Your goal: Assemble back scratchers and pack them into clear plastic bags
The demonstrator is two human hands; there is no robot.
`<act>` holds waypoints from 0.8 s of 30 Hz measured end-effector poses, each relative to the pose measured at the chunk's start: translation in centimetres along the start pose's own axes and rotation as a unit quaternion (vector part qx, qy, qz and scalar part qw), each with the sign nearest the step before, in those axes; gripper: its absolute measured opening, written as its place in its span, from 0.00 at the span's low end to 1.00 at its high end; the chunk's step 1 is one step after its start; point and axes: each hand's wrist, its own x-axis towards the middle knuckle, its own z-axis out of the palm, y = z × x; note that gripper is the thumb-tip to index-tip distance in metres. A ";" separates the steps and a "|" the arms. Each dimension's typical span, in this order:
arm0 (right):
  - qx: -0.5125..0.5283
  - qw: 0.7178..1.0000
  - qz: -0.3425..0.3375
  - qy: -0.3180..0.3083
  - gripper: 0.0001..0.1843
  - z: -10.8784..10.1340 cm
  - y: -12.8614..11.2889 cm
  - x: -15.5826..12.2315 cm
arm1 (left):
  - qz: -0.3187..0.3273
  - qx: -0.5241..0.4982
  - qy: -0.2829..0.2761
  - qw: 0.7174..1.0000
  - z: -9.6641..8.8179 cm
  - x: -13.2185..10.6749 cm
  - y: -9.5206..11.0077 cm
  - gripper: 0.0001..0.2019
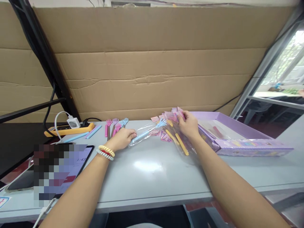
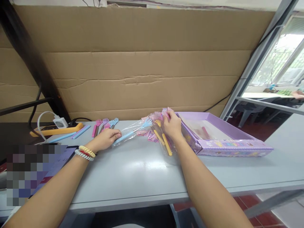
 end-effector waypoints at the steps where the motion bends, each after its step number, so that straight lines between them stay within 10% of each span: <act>1: -0.006 1.000 -0.004 -0.013 0.13 0.0 0.1 0.1 | -0.003 0.006 -0.005 1.000 -0.1 0.0 -0.2 0.15; 10: -0.030 0.994 -0.039 -0.094 0.23 -0.2 0.5 0.1 | -0.015 0.020 -0.023 0.999 -0.7 -0.3 -0.8 0.14; 24: -0.080 0.993 -0.028 -0.081 0.13 -0.2 0.2 -0.2 | -0.028 0.024 -0.032 0.999 -0.4 -0.4 -0.7 0.15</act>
